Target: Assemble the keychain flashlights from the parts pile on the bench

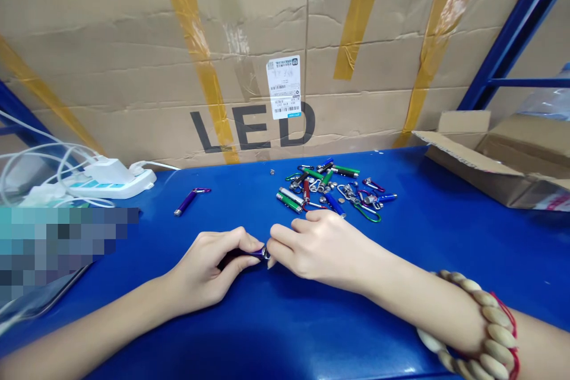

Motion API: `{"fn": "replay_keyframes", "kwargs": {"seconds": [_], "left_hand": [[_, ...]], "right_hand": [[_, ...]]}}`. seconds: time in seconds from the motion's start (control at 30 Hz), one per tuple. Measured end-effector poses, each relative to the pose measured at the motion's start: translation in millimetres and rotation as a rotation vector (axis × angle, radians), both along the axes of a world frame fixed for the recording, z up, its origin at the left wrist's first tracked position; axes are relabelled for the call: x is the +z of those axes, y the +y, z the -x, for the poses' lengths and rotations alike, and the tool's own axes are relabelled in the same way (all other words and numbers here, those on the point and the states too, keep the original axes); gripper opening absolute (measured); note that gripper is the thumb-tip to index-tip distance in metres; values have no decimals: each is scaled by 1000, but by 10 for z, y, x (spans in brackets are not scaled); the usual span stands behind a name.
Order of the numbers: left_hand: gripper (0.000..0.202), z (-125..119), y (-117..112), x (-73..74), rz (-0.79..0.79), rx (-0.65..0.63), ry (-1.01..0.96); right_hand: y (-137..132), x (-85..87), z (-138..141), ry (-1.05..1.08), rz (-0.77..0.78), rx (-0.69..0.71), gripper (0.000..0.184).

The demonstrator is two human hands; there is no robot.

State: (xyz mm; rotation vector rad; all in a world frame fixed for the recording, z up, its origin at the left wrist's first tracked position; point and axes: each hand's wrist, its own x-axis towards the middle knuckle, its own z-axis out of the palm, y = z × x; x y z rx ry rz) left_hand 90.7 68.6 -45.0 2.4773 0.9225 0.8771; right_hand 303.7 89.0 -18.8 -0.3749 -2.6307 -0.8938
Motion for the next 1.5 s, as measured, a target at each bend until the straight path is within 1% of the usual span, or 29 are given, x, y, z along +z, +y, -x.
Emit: {"fn": "replay_keyframes", "kwargs": {"seconds": [0.1, 0.2, 0.4, 0.53, 0.6, 0.83, 0.93, 1.2, 1.5], "left_hand": [[8, -2, 0, -3, 8, -6, 12], [8, -5, -5, -1, -2, -13, 2], [8, -2, -13, -9, -51, -11, -13], [6, -3, -3, -19, -81, -9, -20], [6, -3, 2, -23, -87, -5, -12], [5, -6, 2, -16, -72, 40, 17], [7, -15, -1, 4, -81, 50, 29], [14, -31, -6, 34, -79, 69, 56], [20, -32, -2, 30, -97, 70, 85]], "right_hand": [[-10, -13, 15, -6, 15, -13, 42], [-13, -17, 32, 16, 96, -23, 43], [-16, -30, 51, 88, 326, -48, 38], [-26, -38, 54, 154, 532, -91, 40], [-26, -38, 55, 175, 586, -99, 42], [-17, -43, 59, 195, 618, -100, 47], [-16, -50, 58, 205, 613, -106, 48], [-7, -65, 57, 232, 605, -105, 42], [-14, -65, 62, 245, 672, -114, 34]]}}
